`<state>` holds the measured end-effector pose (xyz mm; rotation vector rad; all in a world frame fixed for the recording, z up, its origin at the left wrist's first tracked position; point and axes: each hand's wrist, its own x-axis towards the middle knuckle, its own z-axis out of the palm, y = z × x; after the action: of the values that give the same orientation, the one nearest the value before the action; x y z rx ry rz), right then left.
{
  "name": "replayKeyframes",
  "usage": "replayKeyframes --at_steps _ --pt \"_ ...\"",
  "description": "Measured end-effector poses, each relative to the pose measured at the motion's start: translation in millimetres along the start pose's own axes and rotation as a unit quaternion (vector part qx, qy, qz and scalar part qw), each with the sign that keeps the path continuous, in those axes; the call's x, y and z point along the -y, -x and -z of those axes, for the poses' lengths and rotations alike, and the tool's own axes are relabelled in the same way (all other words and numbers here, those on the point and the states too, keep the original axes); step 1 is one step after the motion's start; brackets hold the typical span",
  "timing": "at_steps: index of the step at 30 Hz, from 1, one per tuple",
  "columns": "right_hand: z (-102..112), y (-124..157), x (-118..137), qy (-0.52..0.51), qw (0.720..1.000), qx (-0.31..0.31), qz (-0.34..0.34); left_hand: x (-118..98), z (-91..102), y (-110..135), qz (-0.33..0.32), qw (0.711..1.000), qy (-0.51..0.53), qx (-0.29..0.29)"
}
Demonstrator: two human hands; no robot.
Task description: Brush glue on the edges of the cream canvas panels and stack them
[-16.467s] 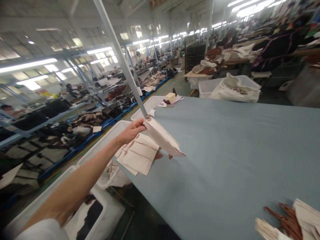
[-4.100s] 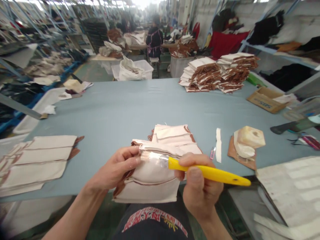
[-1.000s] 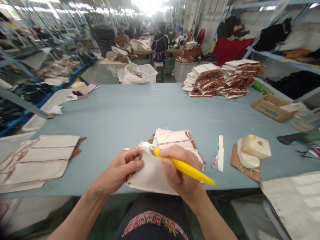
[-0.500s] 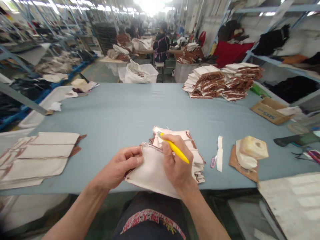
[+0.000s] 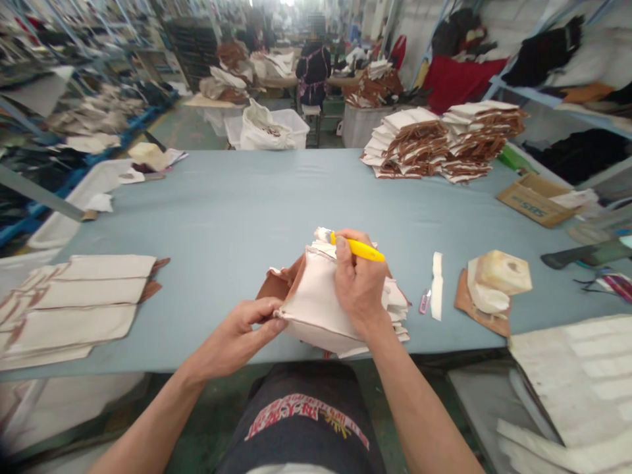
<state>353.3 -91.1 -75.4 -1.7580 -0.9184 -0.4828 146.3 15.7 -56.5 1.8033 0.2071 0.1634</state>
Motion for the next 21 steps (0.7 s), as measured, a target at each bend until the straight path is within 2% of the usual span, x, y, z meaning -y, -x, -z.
replayKeyframes --at_steps 2,4,7,9,12,15,18,20,21 --pt "-5.5 3.5 0.2 -0.008 1.000 0.008 0.002 0.4 -6.1 -1.2 -0.029 0.999 -0.037 -0.005" --pt "-0.9 9.0 6.6 -0.028 1.000 -0.007 -0.002 2.9 -11.1 -0.9 -0.043 0.997 -0.066 -0.010" --pt "24.7 21.7 26.0 -0.111 0.992 -0.048 -0.041 9.5 -16.2 2.9 -0.041 0.995 -0.086 -0.034" --pt "45.5 31.3 38.9 -0.173 0.981 -0.025 -0.081 12.7 -18.6 5.9 -0.042 0.993 -0.092 -0.052" --pt "66.4 42.2 49.3 -0.177 0.978 0.007 -0.109 12.3 -21.7 7.7 -0.055 0.992 -0.097 -0.064" --pt "73.3 47.9 51.2 -0.150 0.983 0.063 -0.079 8.3 -24.7 6.5 -0.059 0.992 -0.094 -0.058" --pt "78.1 52.5 50.1 -0.165 0.977 0.136 -0.010 6.2 -28.1 4.3 -0.047 0.994 -0.088 -0.039" --pt "82.2 55.2 47.6 -0.176 0.973 0.147 0.019 6.1 -30.5 2.5 -0.036 0.995 -0.082 -0.032" --pt "83.9 56.0 45.8 -0.177 0.975 0.132 0.014 5.9 -31.8 1.4 -0.033 0.996 -0.082 -0.033"
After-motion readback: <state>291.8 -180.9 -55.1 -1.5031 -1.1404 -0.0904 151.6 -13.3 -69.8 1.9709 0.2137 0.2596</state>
